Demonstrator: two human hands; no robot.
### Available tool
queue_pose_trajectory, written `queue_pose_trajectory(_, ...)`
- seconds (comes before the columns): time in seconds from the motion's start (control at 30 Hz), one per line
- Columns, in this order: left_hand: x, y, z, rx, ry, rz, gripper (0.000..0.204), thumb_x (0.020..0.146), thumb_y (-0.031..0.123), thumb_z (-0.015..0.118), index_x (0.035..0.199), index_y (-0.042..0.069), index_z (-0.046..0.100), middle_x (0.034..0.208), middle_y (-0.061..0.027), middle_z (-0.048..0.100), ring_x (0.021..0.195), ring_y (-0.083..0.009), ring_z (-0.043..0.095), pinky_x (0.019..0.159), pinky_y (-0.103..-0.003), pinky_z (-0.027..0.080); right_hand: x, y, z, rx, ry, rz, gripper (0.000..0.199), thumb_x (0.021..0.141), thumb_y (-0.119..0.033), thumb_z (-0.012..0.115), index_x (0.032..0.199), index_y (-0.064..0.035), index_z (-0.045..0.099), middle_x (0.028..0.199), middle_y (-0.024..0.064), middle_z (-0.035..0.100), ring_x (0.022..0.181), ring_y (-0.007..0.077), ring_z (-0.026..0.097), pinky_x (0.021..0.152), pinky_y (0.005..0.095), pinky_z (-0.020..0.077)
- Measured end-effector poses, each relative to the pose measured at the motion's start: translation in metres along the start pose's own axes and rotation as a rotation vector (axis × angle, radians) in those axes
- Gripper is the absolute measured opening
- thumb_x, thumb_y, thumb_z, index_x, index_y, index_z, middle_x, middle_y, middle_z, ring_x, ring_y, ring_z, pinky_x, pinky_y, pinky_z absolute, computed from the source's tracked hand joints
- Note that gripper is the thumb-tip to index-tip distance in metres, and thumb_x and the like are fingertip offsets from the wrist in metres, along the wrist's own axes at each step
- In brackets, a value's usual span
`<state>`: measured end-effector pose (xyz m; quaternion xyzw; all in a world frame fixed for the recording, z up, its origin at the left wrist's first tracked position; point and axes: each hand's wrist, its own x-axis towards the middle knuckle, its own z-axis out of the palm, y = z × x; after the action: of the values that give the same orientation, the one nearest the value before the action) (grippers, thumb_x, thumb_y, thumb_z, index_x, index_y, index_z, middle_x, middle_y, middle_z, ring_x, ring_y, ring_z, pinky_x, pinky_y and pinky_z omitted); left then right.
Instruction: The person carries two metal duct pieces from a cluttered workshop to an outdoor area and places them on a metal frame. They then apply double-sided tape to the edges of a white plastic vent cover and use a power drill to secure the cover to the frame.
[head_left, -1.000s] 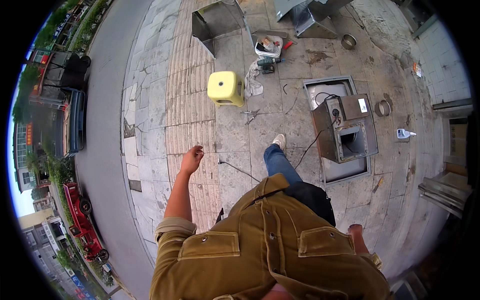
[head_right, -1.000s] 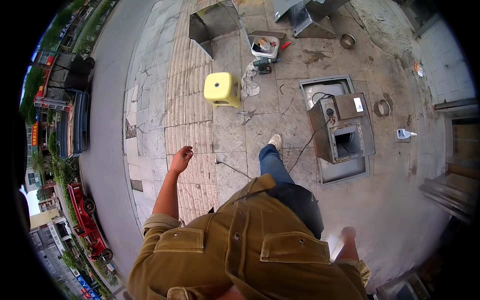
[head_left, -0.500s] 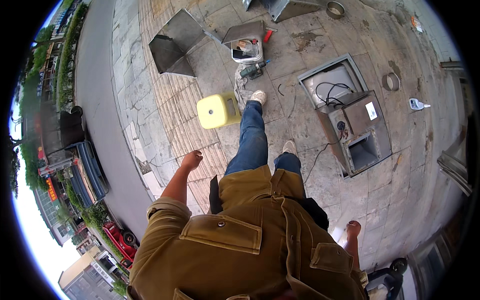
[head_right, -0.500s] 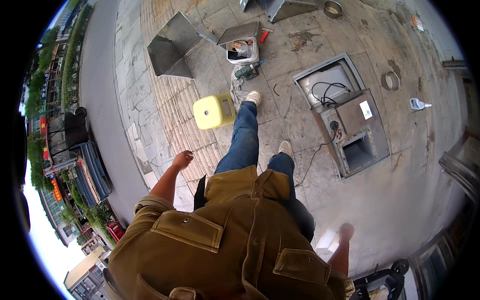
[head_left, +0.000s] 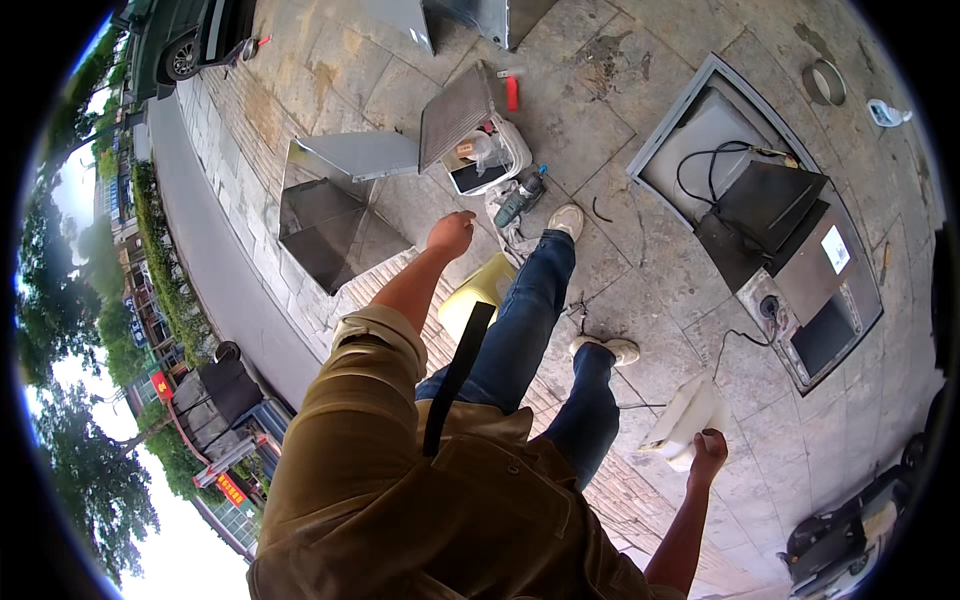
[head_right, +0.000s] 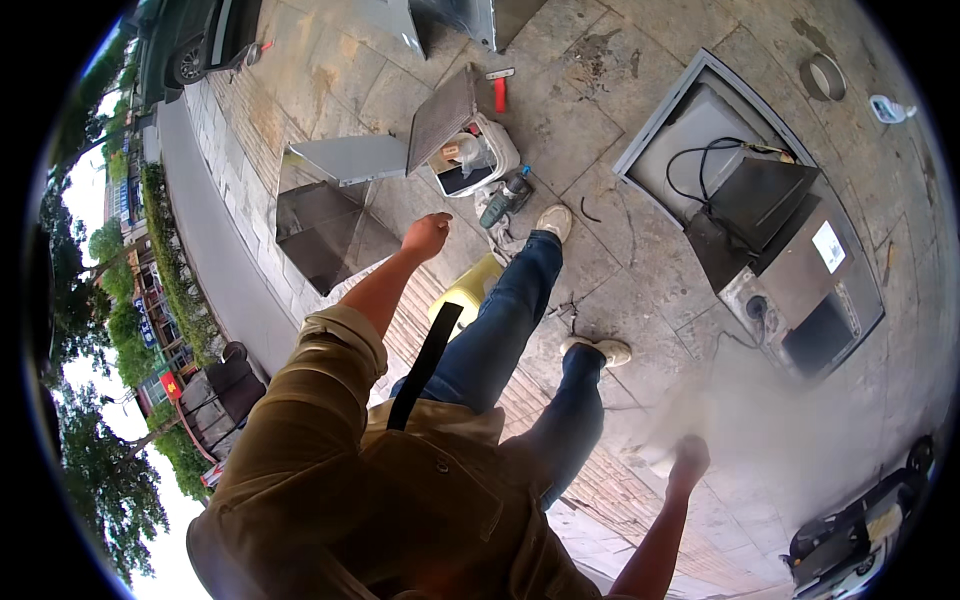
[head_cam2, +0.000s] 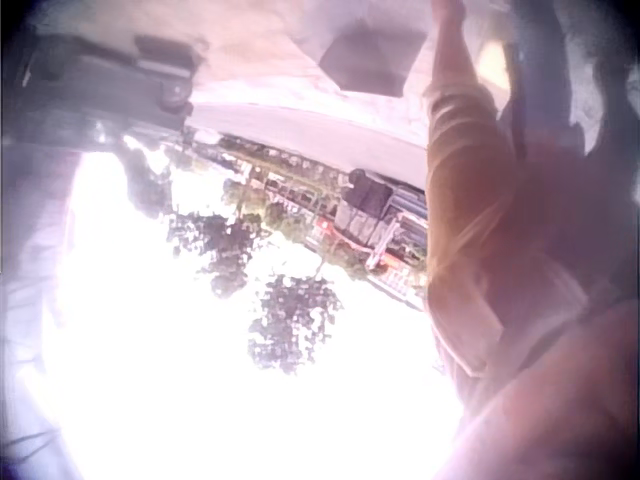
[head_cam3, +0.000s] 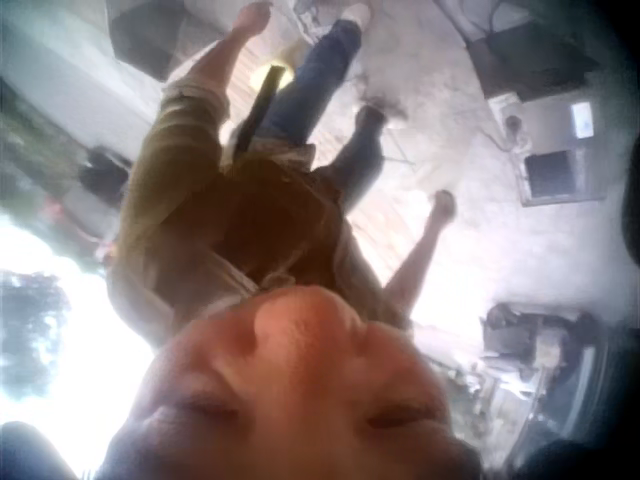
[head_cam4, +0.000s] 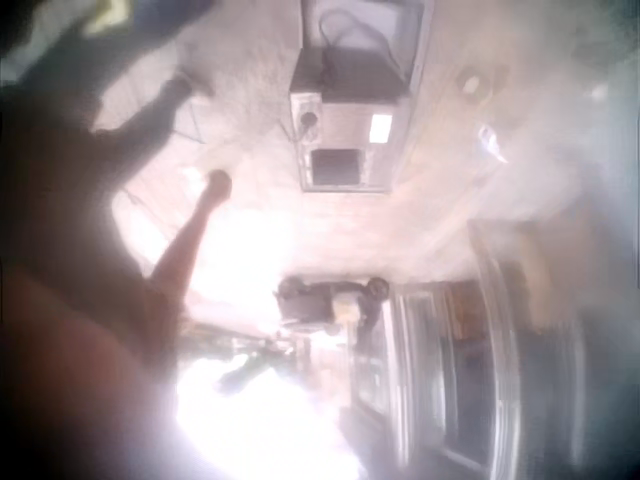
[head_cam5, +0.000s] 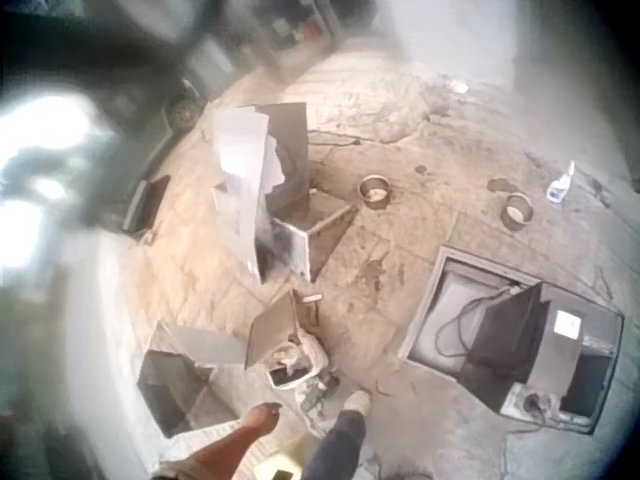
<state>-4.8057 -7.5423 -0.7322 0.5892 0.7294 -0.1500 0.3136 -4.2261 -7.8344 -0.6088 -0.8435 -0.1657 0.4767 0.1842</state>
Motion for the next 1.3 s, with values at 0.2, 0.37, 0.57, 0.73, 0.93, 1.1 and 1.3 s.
queue_pose_trajectory(0.2, 0.114, -0.059, 0.070, 0.138, 0.120, -0.050, 0.030, 0.084, 0.018, 0.051, 0.111, 0.011, 0.061, 0.107, -0.0170, 0.062, 0.097, -0.0348, 0.060, 0.086, -0.043, 0.047, 0.099, 0.066, 0.142, 0.188, -0.073, -0.026, 0.014, 0.076, 0.002, 0.065, 0.087, -0.0048, 0.059, 0.085, 0.0002, 0.057, 0.085, 0.0125, 0.052, 0.081, 0.0271, 0.0396)
queue_pose_trajectory(0.37, 0.204, -0.087, 0.126, 0.367, 0.193, -0.086, 0.031, 0.087, 0.020, 0.046, 0.114, 0.013, 0.060, 0.103, -0.0181, 0.064, 0.097, -0.0352, 0.060, 0.086, -0.044, 0.048, 0.183, 0.128, 0.221, 0.290, -0.047, -0.115, 0.011, 0.080, 0.000, 0.063, 0.088, -0.0058, 0.057, 0.088, 0.0001, 0.056, 0.086, 0.0113, 0.050, 0.082, 0.0269, 0.0398)
queue_pose_trajectory(0.57, 0.283, -0.118, 0.151, 0.552, 0.209, -0.188, 0.036, 0.091, 0.032, 0.036, 0.109, 0.011, 0.060, 0.105, -0.0228, 0.062, 0.098, -0.0405, 0.060, 0.086, -0.048, 0.047, 0.259, 0.166, 0.256, 0.434, 0.050, -0.075, 0.009, 0.082, -0.001, 0.063, 0.088, -0.0074, 0.058, 0.089, -0.0008, 0.058, 0.085, 0.0091, 0.051, 0.078, 0.0244, 0.0392)
queue_pose_trajectory(0.73, 0.315, -0.147, 0.174, 0.510, 0.272, -0.238, 0.045, 0.089, 0.039, 0.035, 0.111, 0.008, 0.058, 0.109, -0.0243, 0.060, 0.103, -0.0430, 0.056, 0.090, -0.049, 0.044, 0.303, 0.194, 0.274, 0.701, 0.110, -0.154, 0.011, 0.080, 0.001, 0.064, 0.084, -0.0079, 0.059, 0.081, -0.0040, 0.056, 0.075, 0.0053, 0.050, 0.070, 0.0198, 0.0383)
queue_pose_trajectory(0.93, 0.386, -0.216, 0.146, -0.004, 0.269, -0.298, 0.041, 0.086, 0.048, 0.041, 0.101, 0.015, 0.060, 0.081, -0.0106, 0.063, 0.076, -0.0263, 0.061, 0.062, -0.044, 0.045, 0.318, 0.227, 0.323, 1.059, 0.050, -0.254, 0.014, 0.078, 0.004, 0.065, 0.084, -0.0085, 0.062, 0.084, -0.0020, 0.061, 0.081, 0.0091, 0.055, 0.078, 0.0222, 0.0406)
queue_pose_trajectory(1.1, 0.425, -0.169, 0.177, -0.462, -0.010, -0.353, 0.035, 0.086, 0.037, 0.051, 0.117, 0.020, 0.054, 0.097, -0.0043, 0.060, 0.081, -0.0173, 0.061, 0.063, -0.035, 0.049, 0.257, 0.228, 0.322, 1.210, 0.227, -0.327, 0.016, 0.076, 0.005, 0.066, 0.081, -0.0085, 0.061, 0.085, 0.0004, 0.064, 0.081, 0.0110, 0.057, 0.078, 0.0236, 0.0432)
queue_pose_trajectory(1.3, 0.377, -0.173, 0.176, -0.857, 0.214, -0.187, 0.044, 0.082, 0.017, 0.062, 0.124, 0.012, 0.049, 0.107, -0.0107, 0.058, 0.083, -0.0217, 0.061, 0.062, -0.033, 0.053, 0.164, 0.252, 0.337, 1.374, 0.345, -0.337, 0.013, 0.076, 0.002, 0.067, 0.080, -0.0093, 0.062, 0.085, 0.0024, 0.064, 0.080, 0.0140, 0.058, 0.075, 0.0276, 0.0463)
